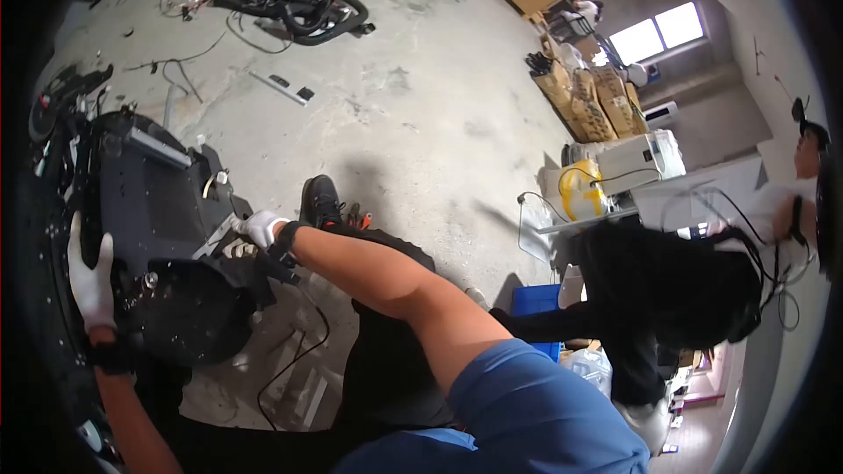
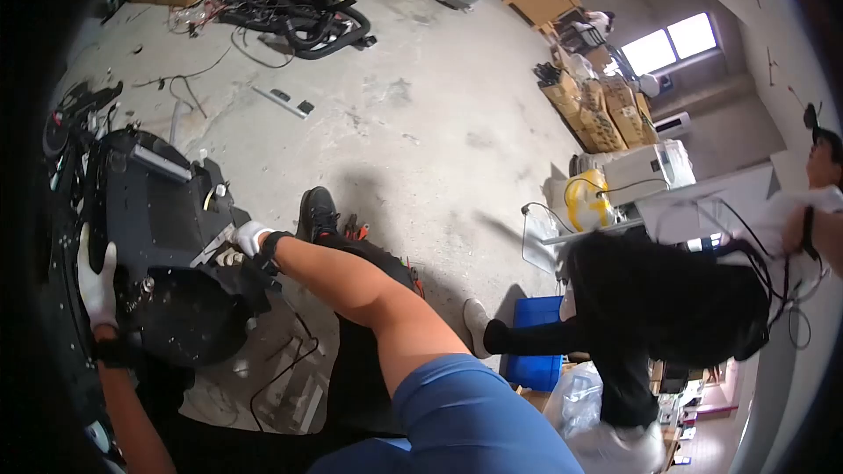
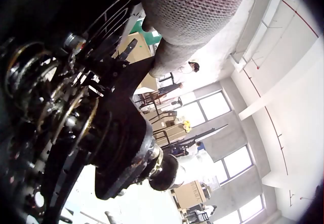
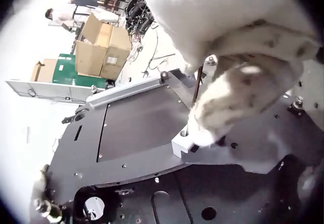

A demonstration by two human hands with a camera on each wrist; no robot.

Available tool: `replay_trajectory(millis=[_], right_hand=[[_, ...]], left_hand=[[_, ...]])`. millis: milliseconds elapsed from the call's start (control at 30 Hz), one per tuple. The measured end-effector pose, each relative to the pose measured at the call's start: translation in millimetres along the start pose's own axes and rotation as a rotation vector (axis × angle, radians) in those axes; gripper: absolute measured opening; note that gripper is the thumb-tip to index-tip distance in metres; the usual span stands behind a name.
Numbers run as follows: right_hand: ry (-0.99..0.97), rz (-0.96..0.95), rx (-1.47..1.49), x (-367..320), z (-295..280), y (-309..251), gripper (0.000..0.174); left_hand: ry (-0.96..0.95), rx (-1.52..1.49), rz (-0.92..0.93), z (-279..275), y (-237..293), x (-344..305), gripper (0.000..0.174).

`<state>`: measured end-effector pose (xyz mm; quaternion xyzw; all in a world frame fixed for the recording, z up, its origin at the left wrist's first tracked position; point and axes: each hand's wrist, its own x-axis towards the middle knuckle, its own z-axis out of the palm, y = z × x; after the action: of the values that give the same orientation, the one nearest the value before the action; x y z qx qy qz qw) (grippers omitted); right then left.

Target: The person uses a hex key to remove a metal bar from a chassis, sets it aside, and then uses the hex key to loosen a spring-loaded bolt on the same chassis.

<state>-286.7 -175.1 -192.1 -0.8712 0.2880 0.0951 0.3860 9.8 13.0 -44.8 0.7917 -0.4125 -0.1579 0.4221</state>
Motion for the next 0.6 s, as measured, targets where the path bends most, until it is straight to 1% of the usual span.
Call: replay_trajectory(millis=[67,133,167,233,267,300,367,400,433,500,567,600], right_hand=[[0.023,0.115,0.236,-14,-21,-29,0.059],[0.030,0.220,0.487,-23,-28,-55,0.059],[0.032,0.220,0.486,-25,-31,-65,0.059],[0.024,0.312,0.891,-31,-38,-77,0.049],[0.111,0.281,0.733,-34,-38,-78,0.040],[0.058,0.256,0.760,-34,-40,-78,0.038],[0.080,0.184,0.727,-34,-35,-75,0.036],[0.084,0.157,0.672,-36,-37,-76,0.035],[0.084,0.126,0.614,-38,-38,-78,0.034],[0.180,0.031,0.385,-36,-35,-72,0.034],[0.177,0.071,0.662,-25,-17,-61,0.034],[0.111,0.131,0.807,-26,-19,-65,0.034]], left_hand=[[-0.010,-0.007,-0.029,-2,6,-2,0.062],[-0.004,-0.011,-0.035,-1,7,-2,0.062],[0.006,-0.018,-0.049,-1,6,-3,0.062],[0.008,0.017,-0.033,-2,2,-3,0.062],[0.010,0.053,-0.014,-1,0,-1,0.063],[-0.004,-0.018,-0.006,0,-4,0,0.063],[-0.026,-0.101,-0.025,0,-3,0,0.062],[-0.002,-0.119,-0.032,3,-4,-1,0.059],[-0.012,-0.016,-0.024,1,-3,0,0.056],[0.013,-0.013,0.019,7,-17,3,0.056],[0.069,-0.088,0.039,12,-26,1,0.057],[0.076,-0.065,0.062,12,-28,0,0.058]])
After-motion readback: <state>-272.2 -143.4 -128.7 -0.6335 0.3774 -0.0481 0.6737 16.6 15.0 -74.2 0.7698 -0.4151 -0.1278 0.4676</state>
